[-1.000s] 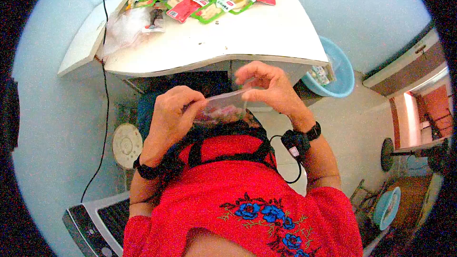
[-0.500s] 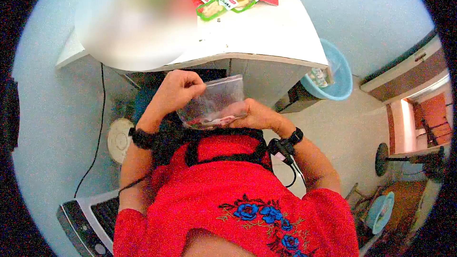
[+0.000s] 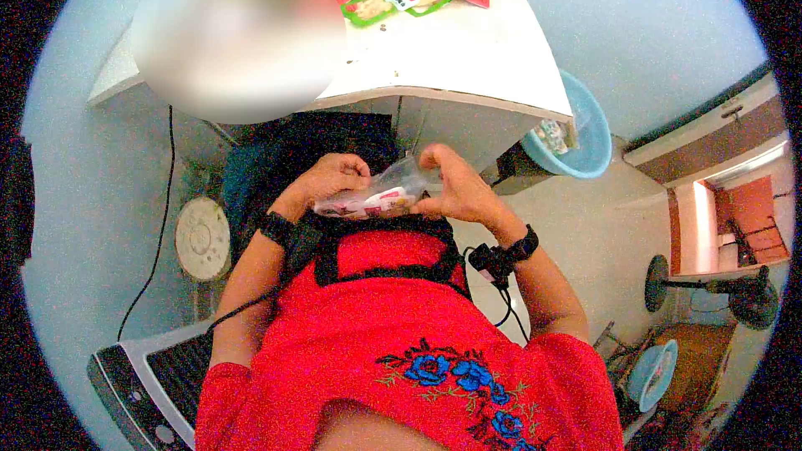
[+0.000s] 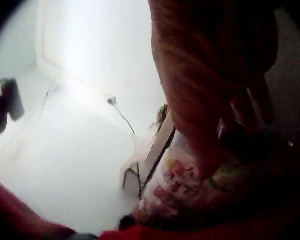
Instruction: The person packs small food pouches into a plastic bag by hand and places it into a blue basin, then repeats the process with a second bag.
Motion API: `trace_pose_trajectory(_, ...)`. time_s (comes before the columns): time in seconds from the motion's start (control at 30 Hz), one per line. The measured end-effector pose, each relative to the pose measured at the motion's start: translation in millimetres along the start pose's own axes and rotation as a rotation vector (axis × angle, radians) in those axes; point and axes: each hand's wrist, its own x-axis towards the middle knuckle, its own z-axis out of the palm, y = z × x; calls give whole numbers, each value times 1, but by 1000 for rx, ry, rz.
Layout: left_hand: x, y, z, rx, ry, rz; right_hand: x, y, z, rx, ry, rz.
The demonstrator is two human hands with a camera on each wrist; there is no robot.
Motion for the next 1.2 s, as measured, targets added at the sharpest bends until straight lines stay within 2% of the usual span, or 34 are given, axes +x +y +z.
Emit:
trace_pose_trajectory(0.07, 1, 0, -2, 22, 5, 5, -1, 10, 2, -106, 122, -345)
trace_pose_trajectory(0.17, -6, 14, 2, 72, 25, -36, 10, 17, 19, 26, -49, -337)
trace_pose_trajectory(0.2, -3, 11, 0, 175, 35, -10, 14, 26, 27, 81, -82, -299)
trace_pose_trajectory(0.23, 0, 3, -1, 319, 60, 120, 20, 45, 41, 43, -81, -379)
trace_pose_trajectory(0.27, 1, -2, -3, 320, 63, 132, 25, 61, 51, -7, -67, -448)
trace_pose_trajectory(0.33, -1, -1, -4, 210, 83, 65, 28, 65, 62, 0, -57, -440)
trace_pose_trajectory(0.4, -3, 0, -7, 133, 57, 0, 23, 61, 68, 130, -4, -295)
trace_pose_trajectory(0.43, -4, 1, -6, -18, 82, -128, 22, 58, 67, 196, 21, -265)
trace_pose_trajectory(0.5, -7, -2, -9, -151, 112, -108, 21, 50, 59, 300, 12, -198)
trace_pose_trajectory(0.6, -34, 20, -9, 366, 55, 110, 20, 41, 53, 438, 25, -164)
trace_pose_trajectory(0.67, -39, 21, -3, -317, 98, -33, 15, 33, 43, 514, 23, -97)
trace_pose_trajectory(0.73, -41, 28, 6, -747, 7, -58, 7, 18, 22, 579, -5, 28)
trace_pose_trajectory(0.83, -53, 45, 17, -1014, -331, 83, -2, 15, 12, 816, 141, -55)
trace_pose_trajectory(0.87, -54, 39, 17, -829, -252, 182, 2, 29, 18, 771, 205, -103)
trace_pose_trajectory(0.97, -57, 70, 30, -349, -93, 134, -9, 9, 2, 1091, 253, 96)
trace_pose_trajectory(1.0, -56, 91, 41, -498, -48, 105, -13, 3, -5, 1221, 238, 133)
trace_pose_trajectory(1.1, -45, 101, 41, -513, -14, 106, -18, -5, -15, 1504, 235, 6)
trace_pose_trajectory(1.2, -38, 114, 49, -638, 2, 127, -26, 0, -16, 1532, 137, -238)
